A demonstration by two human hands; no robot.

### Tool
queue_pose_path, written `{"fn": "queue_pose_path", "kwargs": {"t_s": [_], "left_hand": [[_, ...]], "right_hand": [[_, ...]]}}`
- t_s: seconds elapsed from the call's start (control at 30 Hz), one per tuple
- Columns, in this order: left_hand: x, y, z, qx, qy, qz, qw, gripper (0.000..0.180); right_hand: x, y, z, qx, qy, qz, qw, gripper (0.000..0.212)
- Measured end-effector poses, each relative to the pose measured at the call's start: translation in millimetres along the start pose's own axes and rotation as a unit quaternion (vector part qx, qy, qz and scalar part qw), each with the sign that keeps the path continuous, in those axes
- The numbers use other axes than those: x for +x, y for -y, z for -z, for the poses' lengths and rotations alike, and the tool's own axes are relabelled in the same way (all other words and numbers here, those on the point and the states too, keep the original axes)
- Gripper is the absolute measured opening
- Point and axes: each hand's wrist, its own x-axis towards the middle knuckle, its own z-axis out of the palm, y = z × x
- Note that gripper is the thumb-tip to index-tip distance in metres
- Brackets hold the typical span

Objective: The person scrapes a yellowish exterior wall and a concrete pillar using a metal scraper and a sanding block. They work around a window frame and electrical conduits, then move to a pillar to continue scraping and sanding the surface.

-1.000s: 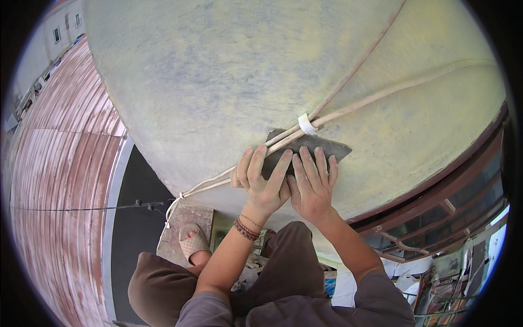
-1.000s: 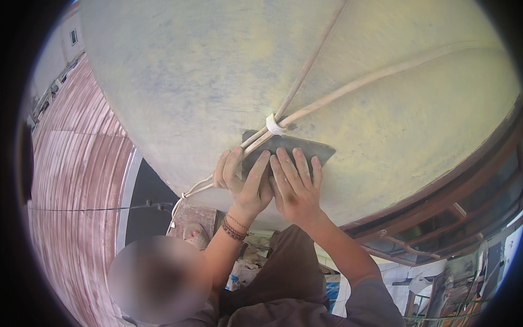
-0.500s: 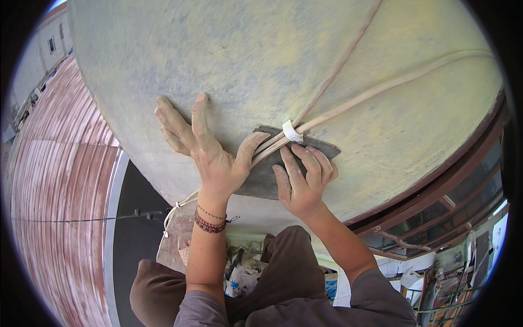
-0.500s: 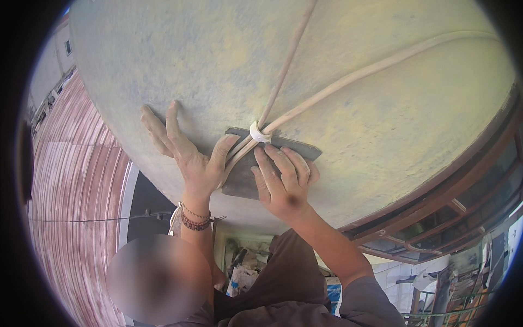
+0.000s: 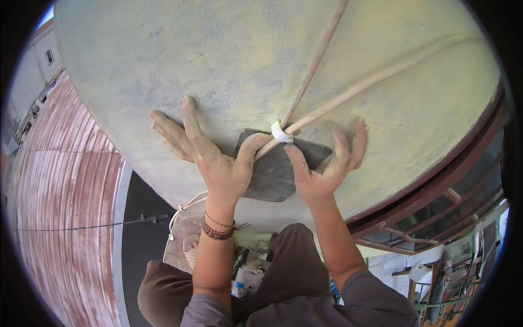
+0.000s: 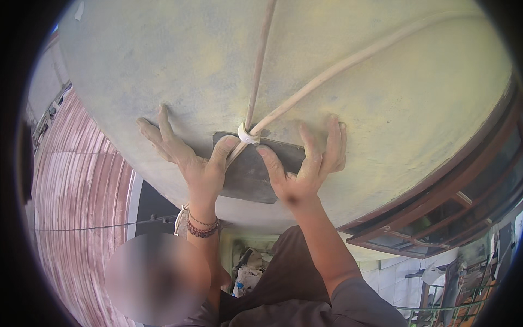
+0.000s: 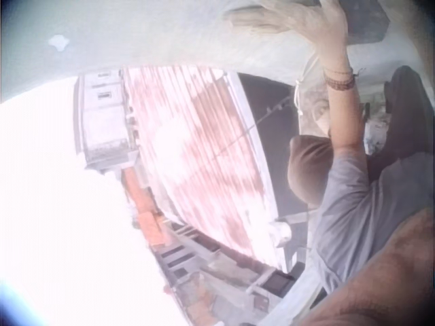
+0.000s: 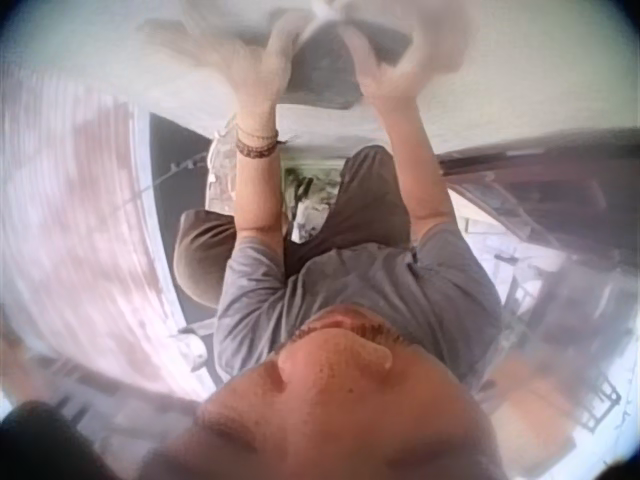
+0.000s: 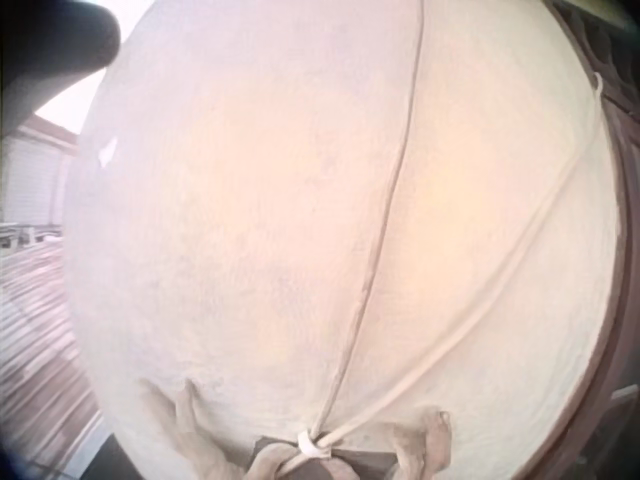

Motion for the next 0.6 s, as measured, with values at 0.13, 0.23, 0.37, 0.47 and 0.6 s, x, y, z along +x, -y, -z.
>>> {"fn": "queue_pose_path", "kwargs": {"t_s": [0.13,0.23,0.37,0.47,0.6], "left_hand": [[-0.2,3.8,1.5,0.019,-0.002,0.014,1.0,0.12],[-0.1,3.3,0.3,-0.005,-0.033,0.056,0.998,0.119],[-0.2,-3.8,1.6,0.043,0.007,0.036,0.998,0.124],[1.2,-4.8,5.5,0.09,0.006,0.041,0.995,0.128],[-4.7,-1.8,2.2,0.051,-0.009,0.087,0.995,0.131]], "right_hand": [[-3.1,-4.8,-6.3,0.034,-0.031,-0.002,0.999,0.08],[-4.8,-6.4,-8.2,0.002,-0.032,-0.003,0.999,0.08],[-6.8,-7.2,-8.6,0.088,-0.081,-0.046,0.992,0.081],[-9.7,-9.1,-7.3,0.048,-0.038,-0.032,0.998,0.092],[-13.0,-15.8,-3.6,0.029,-0.008,0.004,1.0,0.092]]}}
